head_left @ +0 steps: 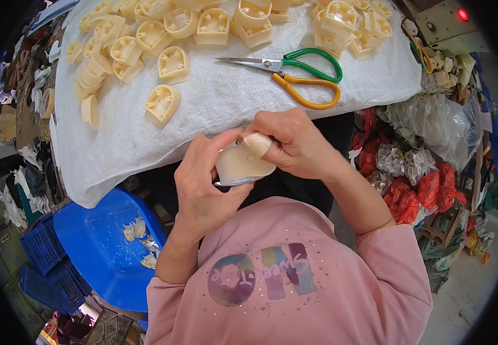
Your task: Trim and assemble small shoe components in a manufacturing setting.
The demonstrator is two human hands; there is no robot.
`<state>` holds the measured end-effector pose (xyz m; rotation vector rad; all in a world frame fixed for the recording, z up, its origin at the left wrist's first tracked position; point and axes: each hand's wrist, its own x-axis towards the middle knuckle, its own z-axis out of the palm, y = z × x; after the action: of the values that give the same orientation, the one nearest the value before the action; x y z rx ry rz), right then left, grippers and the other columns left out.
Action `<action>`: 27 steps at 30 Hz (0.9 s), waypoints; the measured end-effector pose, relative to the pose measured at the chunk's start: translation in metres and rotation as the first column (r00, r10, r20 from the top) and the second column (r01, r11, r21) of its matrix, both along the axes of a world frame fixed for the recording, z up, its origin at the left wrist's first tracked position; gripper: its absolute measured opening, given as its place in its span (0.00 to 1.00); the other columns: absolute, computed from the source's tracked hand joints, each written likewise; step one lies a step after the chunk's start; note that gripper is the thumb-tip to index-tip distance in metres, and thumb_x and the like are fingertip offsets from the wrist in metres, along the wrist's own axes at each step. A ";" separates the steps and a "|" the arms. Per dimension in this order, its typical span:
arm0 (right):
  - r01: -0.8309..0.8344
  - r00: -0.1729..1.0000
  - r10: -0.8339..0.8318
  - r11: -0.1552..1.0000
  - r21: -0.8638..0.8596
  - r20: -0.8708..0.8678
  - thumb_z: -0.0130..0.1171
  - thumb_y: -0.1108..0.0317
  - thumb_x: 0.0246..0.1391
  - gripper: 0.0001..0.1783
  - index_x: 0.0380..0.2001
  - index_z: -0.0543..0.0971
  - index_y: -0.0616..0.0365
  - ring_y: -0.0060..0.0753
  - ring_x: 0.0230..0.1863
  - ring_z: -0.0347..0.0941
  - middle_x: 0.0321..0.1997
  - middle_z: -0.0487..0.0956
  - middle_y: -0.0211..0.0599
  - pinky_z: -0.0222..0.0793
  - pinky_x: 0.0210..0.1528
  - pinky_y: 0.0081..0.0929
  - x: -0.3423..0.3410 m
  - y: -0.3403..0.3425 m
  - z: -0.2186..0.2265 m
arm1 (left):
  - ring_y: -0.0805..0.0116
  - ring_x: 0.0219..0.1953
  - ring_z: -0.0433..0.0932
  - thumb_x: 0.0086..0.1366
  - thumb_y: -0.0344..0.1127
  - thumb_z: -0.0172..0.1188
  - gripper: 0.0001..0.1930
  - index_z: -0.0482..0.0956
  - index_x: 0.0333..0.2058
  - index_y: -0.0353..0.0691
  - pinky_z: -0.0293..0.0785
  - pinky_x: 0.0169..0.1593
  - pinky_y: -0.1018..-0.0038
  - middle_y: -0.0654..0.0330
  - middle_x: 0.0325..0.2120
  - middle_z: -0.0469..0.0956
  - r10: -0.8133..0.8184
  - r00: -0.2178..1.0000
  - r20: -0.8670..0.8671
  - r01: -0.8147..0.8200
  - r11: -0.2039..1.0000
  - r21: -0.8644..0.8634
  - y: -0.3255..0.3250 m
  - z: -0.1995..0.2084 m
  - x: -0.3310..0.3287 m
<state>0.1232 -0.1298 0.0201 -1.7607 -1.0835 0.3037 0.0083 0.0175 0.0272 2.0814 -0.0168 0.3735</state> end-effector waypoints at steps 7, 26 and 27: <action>-0.022 0.691 0.099 0.993 0.116 -0.716 0.50 0.69 0.57 0.08 0.36 0.75 0.60 0.16 0.26 0.67 0.25 0.73 0.28 0.65 0.26 0.20 -0.006 -0.012 -0.005 | 0.72 0.31 0.78 0.35 0.27 0.73 0.30 0.72 0.41 0.34 0.72 0.32 0.81 0.56 0.31 0.76 0.123 0.982 0.146 -0.142 0.982 0.127 -0.010 -0.008 0.001; 0.340 0.862 -0.292 0.939 0.047 -0.415 0.44 0.69 0.59 0.18 0.53 0.68 0.60 0.46 0.41 0.74 0.44 0.73 0.53 0.68 0.43 0.30 -0.049 0.013 -0.020 | 0.60 0.22 0.76 0.36 0.30 0.73 0.27 0.73 0.37 0.30 0.74 0.26 0.71 0.55 0.24 0.73 0.344 0.869 0.355 -0.438 0.870 0.227 -0.024 -0.020 0.014; 0.341 0.862 -0.293 0.939 0.046 -0.413 0.44 0.69 0.59 0.18 0.53 0.68 0.60 0.46 0.41 0.74 0.44 0.73 0.53 0.68 0.43 0.30 -0.052 0.015 -0.020 | 0.60 0.22 0.76 0.36 0.30 0.73 0.27 0.73 0.37 0.30 0.74 0.26 0.71 0.55 0.24 0.73 0.344 0.869 0.356 -0.437 0.871 0.226 -0.023 -0.021 0.015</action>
<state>0.0717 -0.1150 0.0001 -1.6442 -0.4947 0.3667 0.0231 -0.0057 0.0066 2.3030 0.1841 1.0014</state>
